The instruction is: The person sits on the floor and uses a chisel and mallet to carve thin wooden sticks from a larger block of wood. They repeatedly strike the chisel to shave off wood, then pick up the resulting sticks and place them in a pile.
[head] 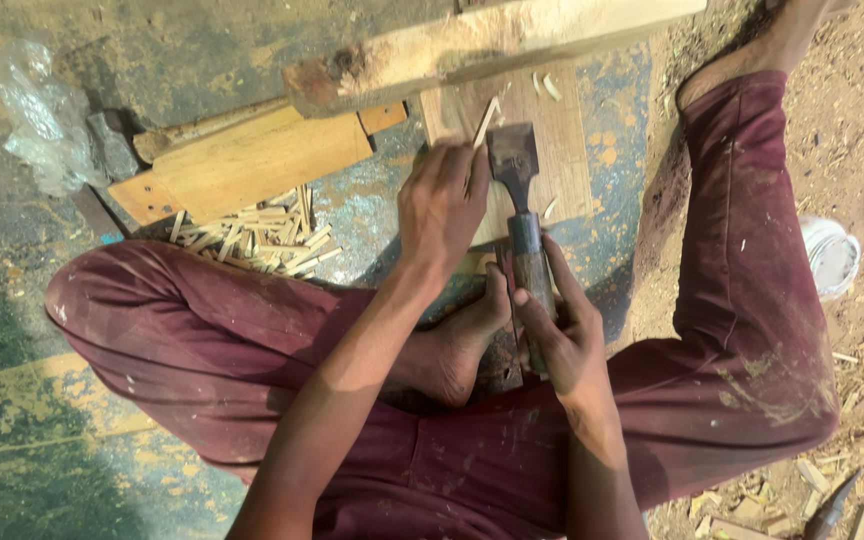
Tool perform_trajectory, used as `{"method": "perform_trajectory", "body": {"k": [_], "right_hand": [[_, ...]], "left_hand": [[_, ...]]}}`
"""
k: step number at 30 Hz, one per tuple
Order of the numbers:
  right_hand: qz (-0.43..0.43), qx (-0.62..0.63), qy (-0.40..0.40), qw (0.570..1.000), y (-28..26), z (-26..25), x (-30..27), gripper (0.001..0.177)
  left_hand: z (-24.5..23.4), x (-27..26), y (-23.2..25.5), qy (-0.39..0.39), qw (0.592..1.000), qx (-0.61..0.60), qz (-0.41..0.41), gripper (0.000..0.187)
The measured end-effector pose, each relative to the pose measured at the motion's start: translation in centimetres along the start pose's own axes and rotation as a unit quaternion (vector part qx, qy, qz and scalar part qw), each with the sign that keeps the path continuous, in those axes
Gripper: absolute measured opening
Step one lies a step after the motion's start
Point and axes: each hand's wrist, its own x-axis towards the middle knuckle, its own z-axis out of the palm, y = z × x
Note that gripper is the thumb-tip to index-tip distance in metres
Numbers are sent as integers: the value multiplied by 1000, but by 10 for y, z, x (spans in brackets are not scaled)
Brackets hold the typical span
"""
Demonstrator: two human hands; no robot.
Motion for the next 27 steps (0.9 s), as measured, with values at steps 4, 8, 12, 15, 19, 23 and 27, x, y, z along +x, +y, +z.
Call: {"method": "perform_trajectory", "body": {"k": [4, 8, 12, 15, 19, 23, 27], "right_hand": [[4, -17, 25, 1000, -5, -5, 0, 70], [10, -13, 17, 1000, -1, -3, 7, 71], [-14, -63, 27, 998, 1, -4, 9, 69], [37, 0, 22, 999, 3, -3, 11, 73], [28, -11, 23, 999, 2, -3, 12, 72], [55, -23, 29, 998, 0, -3, 13, 72], [41, -17, 24, 999, 0, -4, 11, 74]], "left_hand": [[-20, 2, -5, 25, 998, 60, -27, 11], [-21, 9, -5, 59, 996, 54, -48, 17], [-23, 18, 1, 47, 993, 31, -107, 26], [-32, 15, 9, 46, 995, 25, -89, 29], [-38, 3, 9, 29, 996, 7, -84, 17], [-25, -11, -1, 39, 996, -4, -76, 12], [-17, -14, -8, 1, 991, -29, -132, 17]]}}
